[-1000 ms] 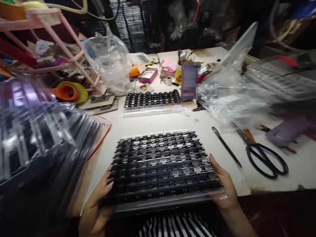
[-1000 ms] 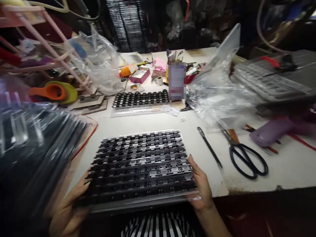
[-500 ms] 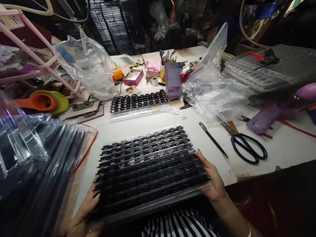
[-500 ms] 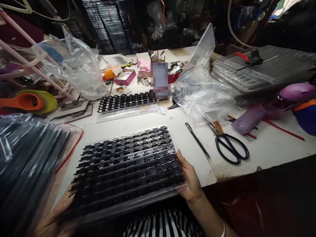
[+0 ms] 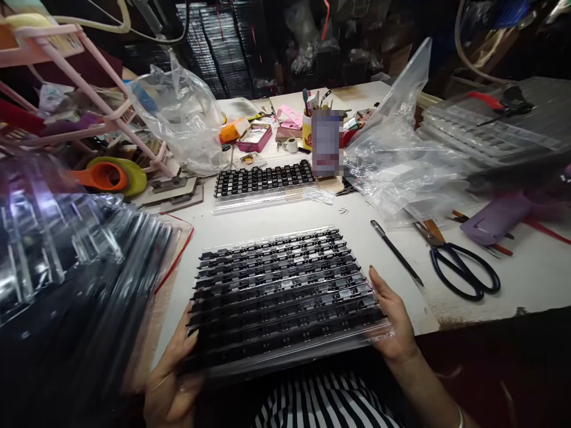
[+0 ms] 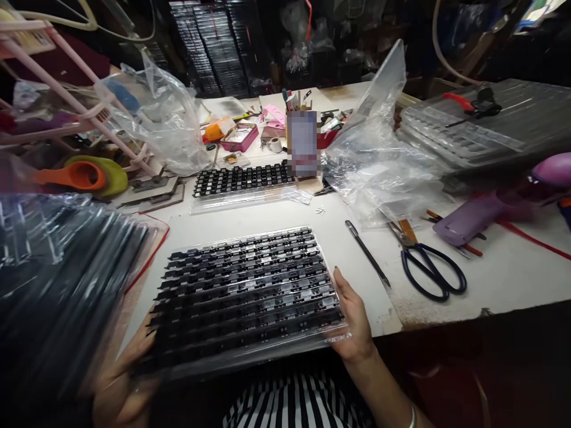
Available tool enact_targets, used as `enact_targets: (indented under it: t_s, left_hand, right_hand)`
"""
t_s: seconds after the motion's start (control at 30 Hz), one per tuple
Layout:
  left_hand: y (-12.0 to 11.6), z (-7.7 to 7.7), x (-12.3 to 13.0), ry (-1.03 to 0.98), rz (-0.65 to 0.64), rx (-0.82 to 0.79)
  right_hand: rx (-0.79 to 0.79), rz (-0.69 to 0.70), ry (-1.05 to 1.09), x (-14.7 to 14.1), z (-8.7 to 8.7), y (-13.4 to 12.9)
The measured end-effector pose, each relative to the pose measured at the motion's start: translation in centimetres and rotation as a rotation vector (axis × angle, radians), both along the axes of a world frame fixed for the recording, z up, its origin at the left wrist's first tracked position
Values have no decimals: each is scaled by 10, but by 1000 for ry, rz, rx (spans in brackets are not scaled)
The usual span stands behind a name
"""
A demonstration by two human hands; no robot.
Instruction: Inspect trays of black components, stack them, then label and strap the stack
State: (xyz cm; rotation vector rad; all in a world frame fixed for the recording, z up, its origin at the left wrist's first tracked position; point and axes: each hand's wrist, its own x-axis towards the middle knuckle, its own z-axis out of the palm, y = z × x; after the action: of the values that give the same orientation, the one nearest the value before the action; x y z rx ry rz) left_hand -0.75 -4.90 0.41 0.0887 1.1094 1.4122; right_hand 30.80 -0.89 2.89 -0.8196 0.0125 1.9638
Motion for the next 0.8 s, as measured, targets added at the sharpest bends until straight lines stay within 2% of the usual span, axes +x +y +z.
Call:
enact_targets:
  t_s: [0.17, 0.4, 0.67, 0.73, 0.8]
  left_hand:
    - [0, 1, 3, -12, -65, 74]
    - [7, 16, 11, -15, -202, 143]
    - [5, 17, 10, -33, -164, 94]
    - [5, 18, 10, -8, -156, 64]
    - [6, 19, 12, 86, -82, 42]
  right_hand:
    - [-34, -82, -74, 6, -1, -8]
    - [-64, -119, -177, 15, -8, -17]
    - [-119, -121, -110, 9, -3, -10]
    - [-96, -124, -171, 6, -1, -11]
    - [-34, -186, -327, 4, 0, -14]
